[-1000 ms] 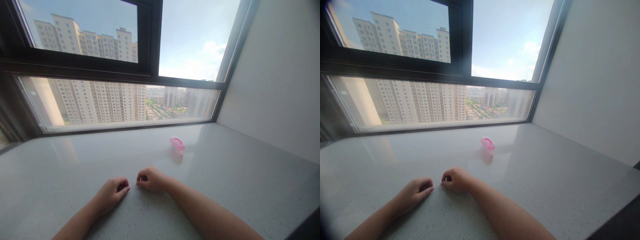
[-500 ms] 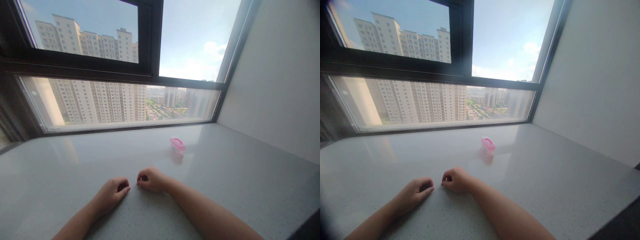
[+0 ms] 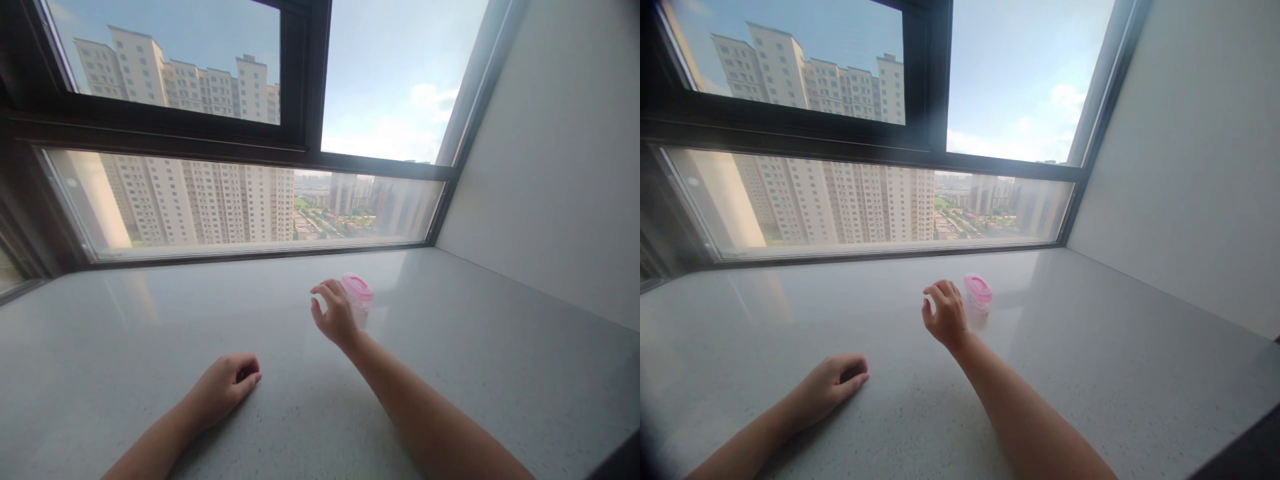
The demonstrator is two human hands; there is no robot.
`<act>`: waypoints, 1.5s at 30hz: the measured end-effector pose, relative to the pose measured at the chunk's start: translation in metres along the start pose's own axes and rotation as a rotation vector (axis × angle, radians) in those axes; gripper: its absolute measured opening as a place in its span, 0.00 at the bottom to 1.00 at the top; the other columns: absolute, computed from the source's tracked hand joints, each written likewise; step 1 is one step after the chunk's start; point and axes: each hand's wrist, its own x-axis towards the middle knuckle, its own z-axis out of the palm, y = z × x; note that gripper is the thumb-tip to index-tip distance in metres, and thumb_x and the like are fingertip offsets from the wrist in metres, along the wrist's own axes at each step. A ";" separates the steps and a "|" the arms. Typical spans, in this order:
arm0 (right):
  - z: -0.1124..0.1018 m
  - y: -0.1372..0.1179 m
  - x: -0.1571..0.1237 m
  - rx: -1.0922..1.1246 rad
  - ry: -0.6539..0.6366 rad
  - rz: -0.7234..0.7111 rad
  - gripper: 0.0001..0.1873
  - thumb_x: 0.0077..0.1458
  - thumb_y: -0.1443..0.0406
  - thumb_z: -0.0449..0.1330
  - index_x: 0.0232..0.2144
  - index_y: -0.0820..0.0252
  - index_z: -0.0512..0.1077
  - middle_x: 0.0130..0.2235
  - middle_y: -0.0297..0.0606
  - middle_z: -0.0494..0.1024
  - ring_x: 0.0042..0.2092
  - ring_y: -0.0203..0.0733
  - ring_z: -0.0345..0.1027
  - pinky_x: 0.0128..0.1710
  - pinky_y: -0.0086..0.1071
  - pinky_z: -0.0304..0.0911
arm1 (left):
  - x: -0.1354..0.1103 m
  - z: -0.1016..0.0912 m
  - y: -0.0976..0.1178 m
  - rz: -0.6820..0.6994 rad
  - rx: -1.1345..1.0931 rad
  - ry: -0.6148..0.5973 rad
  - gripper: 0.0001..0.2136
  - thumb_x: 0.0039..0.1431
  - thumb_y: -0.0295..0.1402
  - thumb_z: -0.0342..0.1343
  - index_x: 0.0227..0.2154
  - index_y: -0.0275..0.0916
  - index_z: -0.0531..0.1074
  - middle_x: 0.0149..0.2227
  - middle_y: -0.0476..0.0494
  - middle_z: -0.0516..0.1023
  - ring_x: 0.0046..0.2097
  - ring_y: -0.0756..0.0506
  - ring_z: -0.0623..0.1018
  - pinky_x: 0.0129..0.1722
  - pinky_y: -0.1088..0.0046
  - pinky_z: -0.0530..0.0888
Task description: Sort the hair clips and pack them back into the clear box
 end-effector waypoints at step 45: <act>0.003 -0.064 -0.023 0.261 -0.651 -0.141 0.34 0.51 0.64 0.58 0.60 0.56 0.53 0.57 0.48 0.56 0.56 0.48 0.55 0.54 0.41 0.55 | -0.002 0.021 0.035 -0.520 -1.091 0.231 0.20 0.40 0.48 0.63 0.26 0.32 0.74 0.25 0.43 0.76 0.26 0.49 0.73 0.25 0.76 0.67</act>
